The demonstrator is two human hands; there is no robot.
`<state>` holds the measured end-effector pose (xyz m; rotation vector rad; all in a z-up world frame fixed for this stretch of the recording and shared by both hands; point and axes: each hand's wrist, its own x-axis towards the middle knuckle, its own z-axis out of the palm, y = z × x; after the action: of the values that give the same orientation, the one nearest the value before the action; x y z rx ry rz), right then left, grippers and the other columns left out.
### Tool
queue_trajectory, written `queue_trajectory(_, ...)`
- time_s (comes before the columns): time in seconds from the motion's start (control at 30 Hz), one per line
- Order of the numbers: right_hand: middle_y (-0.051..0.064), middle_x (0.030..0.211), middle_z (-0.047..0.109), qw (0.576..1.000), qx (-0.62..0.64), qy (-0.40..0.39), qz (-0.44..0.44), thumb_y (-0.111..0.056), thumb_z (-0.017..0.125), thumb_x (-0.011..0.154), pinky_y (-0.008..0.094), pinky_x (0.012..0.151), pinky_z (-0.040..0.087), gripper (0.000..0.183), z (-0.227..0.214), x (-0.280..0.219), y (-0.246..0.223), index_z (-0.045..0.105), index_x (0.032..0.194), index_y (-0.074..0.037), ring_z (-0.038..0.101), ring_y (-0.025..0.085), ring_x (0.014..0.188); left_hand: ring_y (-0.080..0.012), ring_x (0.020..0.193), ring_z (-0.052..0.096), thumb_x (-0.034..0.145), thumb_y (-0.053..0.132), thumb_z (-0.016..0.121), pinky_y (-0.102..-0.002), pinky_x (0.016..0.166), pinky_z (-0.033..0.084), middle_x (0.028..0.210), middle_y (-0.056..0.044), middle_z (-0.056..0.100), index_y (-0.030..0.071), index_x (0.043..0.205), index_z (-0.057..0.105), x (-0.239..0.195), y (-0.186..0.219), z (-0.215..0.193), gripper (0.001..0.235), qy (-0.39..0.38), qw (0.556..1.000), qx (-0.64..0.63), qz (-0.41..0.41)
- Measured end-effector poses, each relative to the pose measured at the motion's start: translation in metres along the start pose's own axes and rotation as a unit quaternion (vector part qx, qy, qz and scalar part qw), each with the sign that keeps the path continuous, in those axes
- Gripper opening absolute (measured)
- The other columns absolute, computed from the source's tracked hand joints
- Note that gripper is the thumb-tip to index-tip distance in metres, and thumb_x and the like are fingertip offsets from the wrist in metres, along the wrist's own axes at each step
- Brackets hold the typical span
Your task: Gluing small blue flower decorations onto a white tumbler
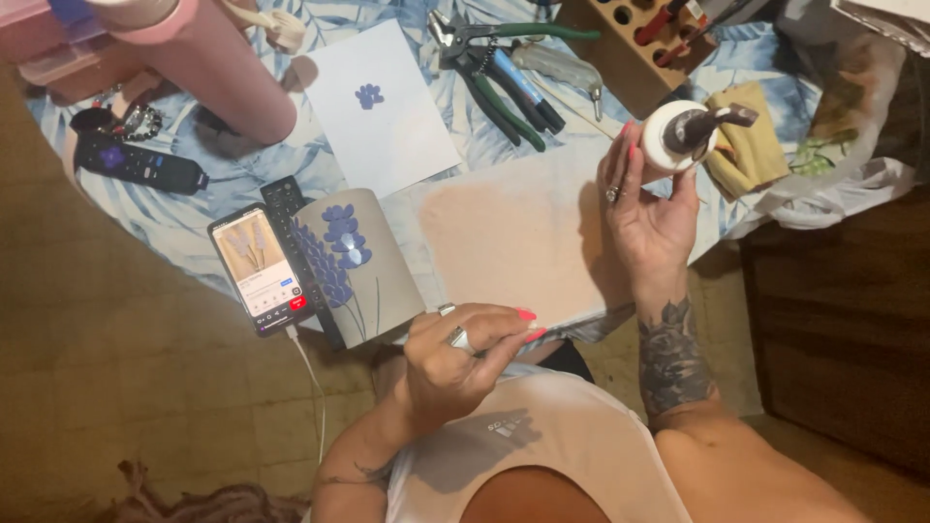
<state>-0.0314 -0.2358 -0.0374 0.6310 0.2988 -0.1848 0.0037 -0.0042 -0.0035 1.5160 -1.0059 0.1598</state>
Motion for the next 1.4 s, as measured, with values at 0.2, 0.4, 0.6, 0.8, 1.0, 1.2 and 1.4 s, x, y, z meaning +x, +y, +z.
queue_trajectory(0.2, 0.02, 0.107, 0.05, 1.0, -0.001, -0.023, 0.008, -0.018, 0.065, 0.069, 0.035, 0.084, 0.048, 0.045, -0.004, -0.004, -0.008, 0.05, 0.101, 0.009, 0.054, 0.03, 0.1, -0.0204, 0.054, 0.062, 0.069, 0.004, 0.067, -0.025, 0.048, 0.049, 0.064, -0.004, 0.063, 0.007, 0.071, 0.063, -0.001, 0.003, 0.009, 0.005, 0.004, 1.0, -0.022, 0.0)
queue_trajectory(0.4, 0.019, 0.107, 0.051, 0.998, 0.037, -0.033, 0.05, -0.008, 0.066, 0.065, 0.032, 0.083, 0.049, 0.042, -0.003, -0.004, -0.013, 0.051, 0.1, 0.009, 0.055, 0.027, 0.099, -0.0185, 0.055, 0.062, 0.069, 0.006, 0.068, -0.023, 0.049, 0.049, 0.064, -0.002, 0.064, 0.008, 0.071, 0.064, -0.003, 0.002, 0.015, 0.005, -0.009, 1.0, -0.01, 0.001)
queue_trajectory(0.6, 0.02, 0.108, 0.05, 0.997, 0.038, -0.039, 0.052, -0.004, 0.066, 0.064, 0.034, 0.084, 0.048, 0.043, -0.007, -0.003, -0.019, 0.05, 0.101, 0.01, 0.054, 0.029, 0.1, -0.02, 0.054, 0.062, 0.069, 0.005, 0.067, -0.025, 0.047, 0.049, 0.064, -0.003, 0.064, 0.007, 0.071, 0.064, -0.001, 0.001, 0.02, 0.005, -0.012, 1.0, -0.011, -0.003)
queue_trajectory(0.8, 0.02, 0.108, 0.05, 0.998, 0.021, -0.035, 0.046, -0.005, 0.065, 0.066, 0.034, 0.085, 0.048, 0.042, -0.007, -0.002, -0.025, 0.049, 0.102, 0.01, 0.054, 0.029, 0.102, -0.0199, 0.054, 0.062, 0.069, 0.006, 0.067, -0.024, 0.046, 0.048, 0.063, -0.002, 0.064, 0.008, 0.07, 0.063, 0.001, 0.003, 0.023, 0.005, -0.02, 1.0, 0.005, -0.009)
queue_trajectory(1.0, 0.02, 0.109, 0.049, 0.998, 0.031, -0.038, 0.046, -0.004, 0.064, 0.067, 0.033, 0.086, 0.047, 0.042, -0.006, -0.003, -0.022, 0.049, 0.103, 0.01, 0.053, 0.029, 0.102, -0.0203, 0.053, 0.062, 0.068, 0.005, 0.068, -0.024, 0.046, 0.047, 0.063, -0.003, 0.063, 0.008, 0.07, 0.063, -0.001, 0.0, 0.025, 0.006, -0.018, 1.0, -0.002, -0.019)
queue_trajectory(1.2, 0.021, 0.108, 0.049, 0.997, 0.042, -0.035, 0.048, -0.004, 0.065, 0.066, 0.034, 0.084, 0.048, 0.043, -0.004, -0.004, -0.018, 0.048, 0.102, 0.012, 0.054, 0.03, 0.1, -0.0177, 0.055, 0.062, 0.07, 0.007, 0.067, -0.022, 0.048, 0.047, 0.064, -0.001, 0.064, 0.009, 0.072, 0.063, -0.001, 0.0, 0.024, 0.005, -0.026, 0.999, 0.009, -0.019)
queue_trajectory(1.4, 0.023, 0.106, 0.05, 0.998, 0.041, -0.027, 0.036, -0.003, 0.067, 0.064, 0.035, 0.081, 0.05, 0.044, 0.003, -0.01, -0.019, 0.048, 0.101, 0.012, 0.055, 0.032, 0.097, -0.0183, 0.056, 0.062, 0.071, 0.008, 0.067, -0.023, 0.049, 0.048, 0.065, -0.001, 0.063, 0.009, 0.072, 0.064, -0.004, -0.002, 0.025, 0.004, -0.017, 1.0, 0.0, -0.02)
